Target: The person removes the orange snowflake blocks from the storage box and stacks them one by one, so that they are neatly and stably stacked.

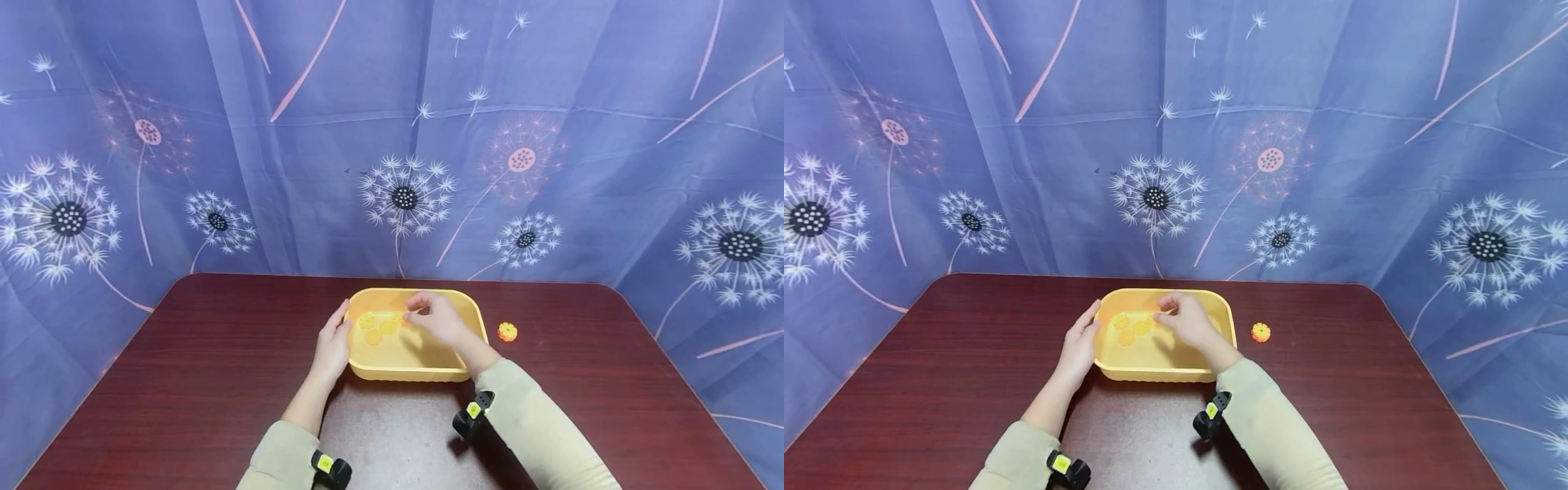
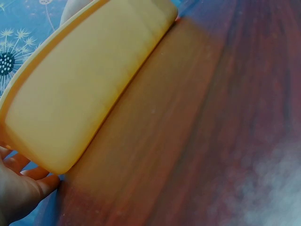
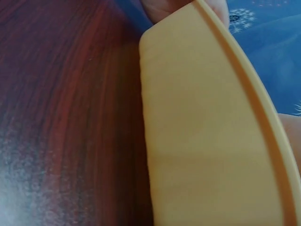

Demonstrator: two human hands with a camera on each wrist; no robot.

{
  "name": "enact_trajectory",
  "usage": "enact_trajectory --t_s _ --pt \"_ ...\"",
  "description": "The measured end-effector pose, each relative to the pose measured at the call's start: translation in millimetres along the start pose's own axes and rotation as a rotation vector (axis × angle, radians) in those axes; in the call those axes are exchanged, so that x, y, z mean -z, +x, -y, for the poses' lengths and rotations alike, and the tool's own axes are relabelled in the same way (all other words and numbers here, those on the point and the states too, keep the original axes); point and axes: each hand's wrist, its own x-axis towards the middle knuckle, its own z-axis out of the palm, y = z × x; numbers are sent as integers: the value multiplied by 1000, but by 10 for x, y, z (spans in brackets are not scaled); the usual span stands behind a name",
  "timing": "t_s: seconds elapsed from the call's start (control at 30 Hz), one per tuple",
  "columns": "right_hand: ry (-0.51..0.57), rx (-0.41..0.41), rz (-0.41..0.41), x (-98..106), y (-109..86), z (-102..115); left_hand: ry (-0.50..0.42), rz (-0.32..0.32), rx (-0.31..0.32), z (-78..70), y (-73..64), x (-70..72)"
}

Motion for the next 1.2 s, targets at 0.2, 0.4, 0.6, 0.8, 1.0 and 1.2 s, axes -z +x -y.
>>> enact_trajectory --t_s 0.2,0.4,0.6,0.8,1.0,1.2 --pt "51 -29 21 -54 16 -48 -2 -1 -2 13 -1 -5" --pt "139 -78 49 -72 -18 -99 -19 7 -12 33 -50 -36" --pt "81 -13 105 -123 39 -175 -3 -4 -18 22 -15 -26" --pt "35 1 173 -180 23 -234 8 -15 24 55 -43 -25" --pt "-21 -18 149 -175 21 -241 17 -10 -11 57 -27 -27" --pt "-118 -25 120 -143 63 -204 13 -22 -12 20 8 -22"
